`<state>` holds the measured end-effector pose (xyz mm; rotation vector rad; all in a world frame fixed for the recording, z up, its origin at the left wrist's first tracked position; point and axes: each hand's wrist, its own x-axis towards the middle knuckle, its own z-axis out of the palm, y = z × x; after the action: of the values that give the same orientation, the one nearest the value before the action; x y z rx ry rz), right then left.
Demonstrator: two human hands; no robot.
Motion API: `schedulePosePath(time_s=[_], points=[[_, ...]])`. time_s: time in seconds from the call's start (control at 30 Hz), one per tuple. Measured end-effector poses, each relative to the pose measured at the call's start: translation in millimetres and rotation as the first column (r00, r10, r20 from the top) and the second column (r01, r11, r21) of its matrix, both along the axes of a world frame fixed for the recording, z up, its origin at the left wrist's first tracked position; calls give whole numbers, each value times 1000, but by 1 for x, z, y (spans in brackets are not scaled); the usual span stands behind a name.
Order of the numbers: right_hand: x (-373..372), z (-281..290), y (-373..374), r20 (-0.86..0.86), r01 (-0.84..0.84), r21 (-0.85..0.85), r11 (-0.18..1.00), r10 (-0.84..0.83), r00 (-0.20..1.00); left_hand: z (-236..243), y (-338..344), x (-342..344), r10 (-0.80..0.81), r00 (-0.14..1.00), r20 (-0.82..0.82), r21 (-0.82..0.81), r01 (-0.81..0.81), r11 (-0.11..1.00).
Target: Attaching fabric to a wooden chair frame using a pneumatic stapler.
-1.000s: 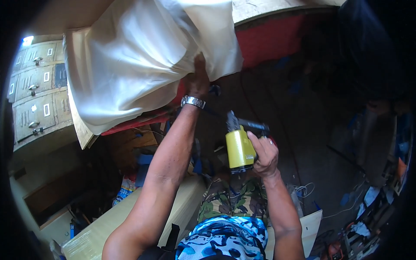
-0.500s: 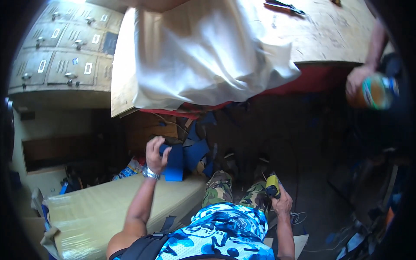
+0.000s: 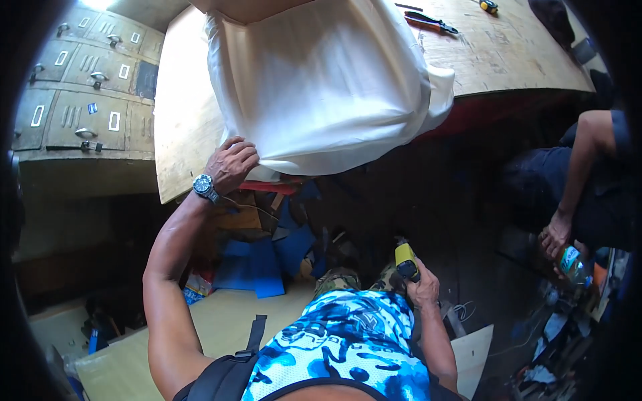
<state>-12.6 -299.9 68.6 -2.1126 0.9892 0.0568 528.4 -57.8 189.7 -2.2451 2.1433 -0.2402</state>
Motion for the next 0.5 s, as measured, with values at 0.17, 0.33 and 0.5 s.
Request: schedulePosePath(time_s=[0.17, 0.33, 0.5], points=[[43, 33, 18, -6, 13, 24, 1000, -13, 1000, 25, -16, 11, 75, 992, -101, 323, -38, 946], [71, 23, 14, 65, 13, 104, 995, -19, 998, 15, -28, 3, 5, 1000, -28, 50, -4, 999], [117, 27, -9, 160, -11, 164, 986, -16, 987, 6, -26, 13, -65, 997, -49, -22, 64, 998]])
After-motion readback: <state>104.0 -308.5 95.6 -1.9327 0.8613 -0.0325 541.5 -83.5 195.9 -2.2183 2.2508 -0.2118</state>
